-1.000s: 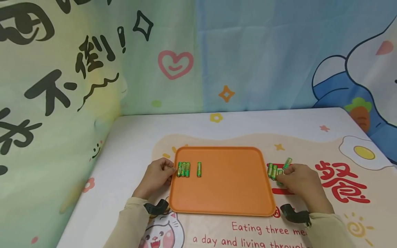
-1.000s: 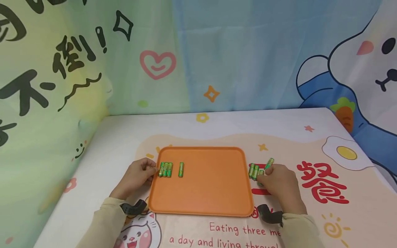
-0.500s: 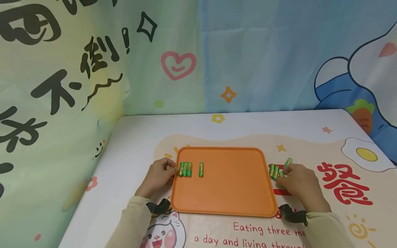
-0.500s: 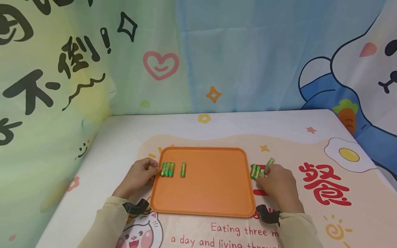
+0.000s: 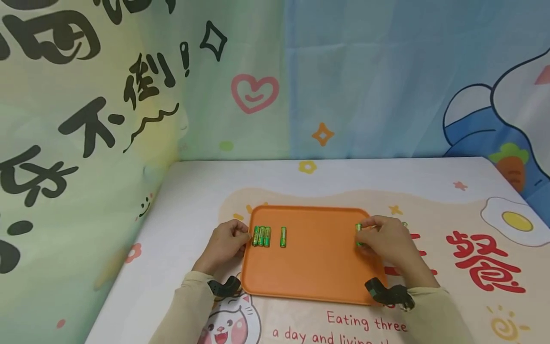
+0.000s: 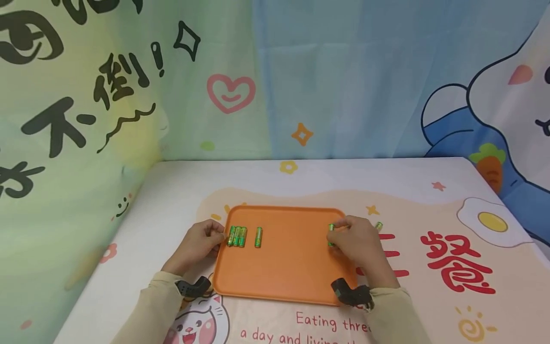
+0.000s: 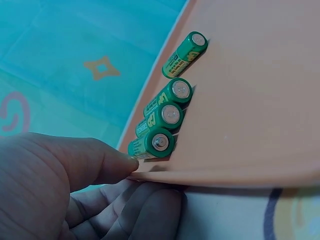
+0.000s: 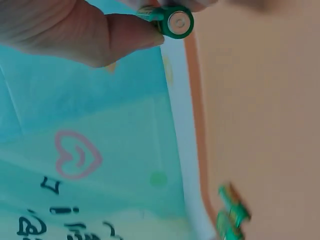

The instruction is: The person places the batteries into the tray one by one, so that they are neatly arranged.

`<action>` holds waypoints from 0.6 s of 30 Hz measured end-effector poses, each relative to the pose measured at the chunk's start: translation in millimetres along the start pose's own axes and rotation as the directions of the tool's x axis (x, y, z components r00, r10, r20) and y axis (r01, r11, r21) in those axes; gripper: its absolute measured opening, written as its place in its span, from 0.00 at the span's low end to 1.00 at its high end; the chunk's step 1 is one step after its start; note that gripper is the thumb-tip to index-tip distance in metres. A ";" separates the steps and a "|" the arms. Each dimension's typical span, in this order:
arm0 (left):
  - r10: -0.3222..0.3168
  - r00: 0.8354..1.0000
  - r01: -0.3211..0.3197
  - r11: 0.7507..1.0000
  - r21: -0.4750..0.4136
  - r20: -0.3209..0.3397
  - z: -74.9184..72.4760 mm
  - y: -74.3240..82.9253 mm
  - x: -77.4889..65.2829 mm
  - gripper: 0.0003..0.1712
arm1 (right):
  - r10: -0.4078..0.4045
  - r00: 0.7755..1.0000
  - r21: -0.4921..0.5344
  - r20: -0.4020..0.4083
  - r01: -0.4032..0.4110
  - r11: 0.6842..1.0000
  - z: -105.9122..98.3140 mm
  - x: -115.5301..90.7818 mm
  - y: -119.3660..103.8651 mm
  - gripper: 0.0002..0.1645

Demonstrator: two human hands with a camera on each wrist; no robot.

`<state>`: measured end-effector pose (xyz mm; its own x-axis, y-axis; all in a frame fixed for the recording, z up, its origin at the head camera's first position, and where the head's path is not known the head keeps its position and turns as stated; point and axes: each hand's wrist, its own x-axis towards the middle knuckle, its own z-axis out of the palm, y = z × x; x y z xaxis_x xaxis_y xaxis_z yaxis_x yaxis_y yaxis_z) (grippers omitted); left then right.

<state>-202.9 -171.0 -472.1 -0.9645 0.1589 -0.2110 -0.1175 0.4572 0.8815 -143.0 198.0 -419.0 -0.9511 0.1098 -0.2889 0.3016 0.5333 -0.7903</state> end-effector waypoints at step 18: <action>0.020 0.999 -0.019 0.999 0.027 -0.025 2.4 -3.0 1.8 0.05 | 0.003 0.996 0.196 0.089 -0.020 0.980 102.8 36.9 -45.3 0.18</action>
<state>-203.7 -170.0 -476.1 -0.9722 0.1465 -0.1827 -0.0922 0.4776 0.8737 -184.9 91.7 -449.5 -0.9404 0.0364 -0.3381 0.3283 0.3566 -0.8747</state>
